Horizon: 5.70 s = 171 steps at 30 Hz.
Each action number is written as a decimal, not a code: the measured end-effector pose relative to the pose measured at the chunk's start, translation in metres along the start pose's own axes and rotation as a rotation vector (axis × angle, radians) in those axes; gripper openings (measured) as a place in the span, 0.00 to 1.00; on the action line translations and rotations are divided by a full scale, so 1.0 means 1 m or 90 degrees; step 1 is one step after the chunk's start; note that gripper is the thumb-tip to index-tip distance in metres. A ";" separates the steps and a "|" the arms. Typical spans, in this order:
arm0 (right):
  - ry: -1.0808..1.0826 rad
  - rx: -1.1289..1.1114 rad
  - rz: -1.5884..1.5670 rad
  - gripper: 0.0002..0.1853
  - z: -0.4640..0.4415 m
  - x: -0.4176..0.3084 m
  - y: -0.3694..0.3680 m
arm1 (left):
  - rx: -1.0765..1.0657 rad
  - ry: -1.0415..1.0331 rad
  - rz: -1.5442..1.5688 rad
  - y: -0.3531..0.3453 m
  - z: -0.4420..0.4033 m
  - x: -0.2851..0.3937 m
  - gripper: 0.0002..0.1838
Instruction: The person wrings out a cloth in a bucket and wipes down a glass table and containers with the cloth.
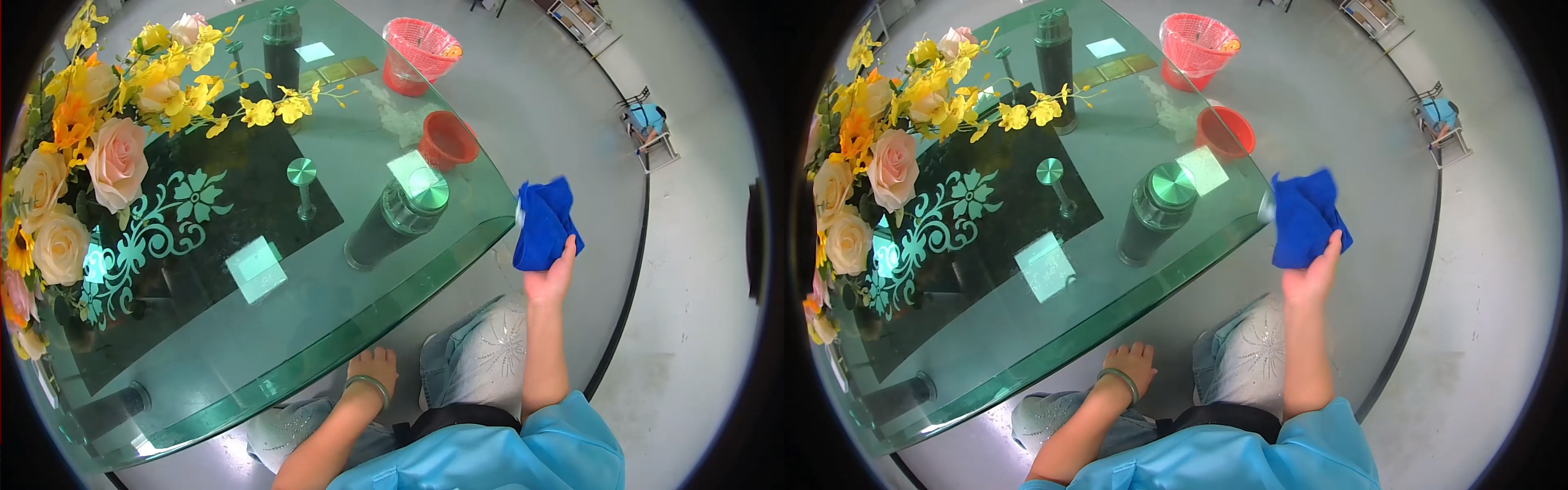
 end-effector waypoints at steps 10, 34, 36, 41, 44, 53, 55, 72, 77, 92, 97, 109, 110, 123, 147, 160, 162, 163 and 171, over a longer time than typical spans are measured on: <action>-0.401 -0.114 -0.130 0.20 0.092 0.089 -0.024 | 0.022 -0.001 0.000 -0.001 0.020 0.022 0.20; 0.651 -1.061 0.670 0.35 0.255 0.256 -0.193 | -0.077 -0.008 0.014 -0.006 0.041 0.017 0.32; 0.661 -1.058 0.693 0.35 0.268 0.265 -0.194 | -0.098 -0.032 0.000 -0.007 0.043 0.016 0.31; 0.735 -1.170 0.528 0.37 0.330 0.271 -0.202 | -0.154 -0.011 0.003 -0.018 0.030 0.017 0.29; 0.669 -1.186 0.392 0.36 0.353 0.269 -0.209 | -0.155 -0.007 0.035 -0.027 0.025 0.020 0.28; 0.658 -0.900 0.832 0.38 0.225 0.295 -0.236 | -0.084 -0.013 0.074 -0.012 0.032 0.006 0.28; 0.586 -0.865 0.907 0.39 0.206 0.297 -0.248 | -0.058 -0.007 0.100 -0.012 0.031 0.002 0.29; 0.673 -1.229 0.528 0.32 0.297 0.244 -0.180 | -0.053 -0.016 0.040 -0.008 0.035 0.009 0.26; 0.689 -1.044 0.633 0.29 0.236 0.251 -0.193 | -0.019 -0.011 0.039 -0.004 0.039 0.004 0.27; -0.087 -0.535 -0.236 0.17 0.149 0.203 -0.132 | -0.028 -0.023 -0.006 0.002 0.040 0.007 0.30; 0.242 -0.614 0.104 0.21 0.175 0.187 -0.198 | -0.072 -0.045 0.003 -0.002 0.041 0.009 0.31; 0.301 -0.749 0.291 0.25 0.173 0.212 -0.188 | -0.040 -0.029 -0.018 -0.005 0.031 0.007 0.29; 0.349 -0.707 0.299 0.24 0.172 0.196 -0.197 | -0.048 -0.017 -0.001 -0.005 0.030 0.007 0.29; 0.280 -0.780 0.328 0.30 0.162 0.247 -0.168 | 0.217 -0.164 0.081 0.026 0.027 0.011 0.16; 0.481 -0.908 0.405 0.23 0.167 0.204 -0.159 | -0.231 -0.148 0.343 -0.032 0.094 0.019 0.27; 0.152 -1.016 0.132 0.24 0.233 0.186 -0.155 | 0.144 -0.062 0.341 -0.005 0.092 0.031 0.13; 0.253 -0.997 0.125 0.24 0.238 0.164 -0.160 | 0.246 -0.101 0.319 0.003 0.095 0.035 0.12; 0.361 -0.971 0.122 0.24 0.239 0.153 -0.161 | 0.247 -0.101 0.318 0.006 0.093 0.035 0.12; -0.431 -1.404 0.454 0.10 0.186 0.090 0.027 | 0.327 -0.256 0.284 0.037 0.080 0.065 0.11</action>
Point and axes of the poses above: each hand's wrist, its own z-axis away from the middle knuckle, its own y-axis out of the back of the hand, x = y × z, the point moved 6 cm from there along -z, towards the middle knuckle, and after that the axes turned 15 degrees about y, right-handed, at the moved point
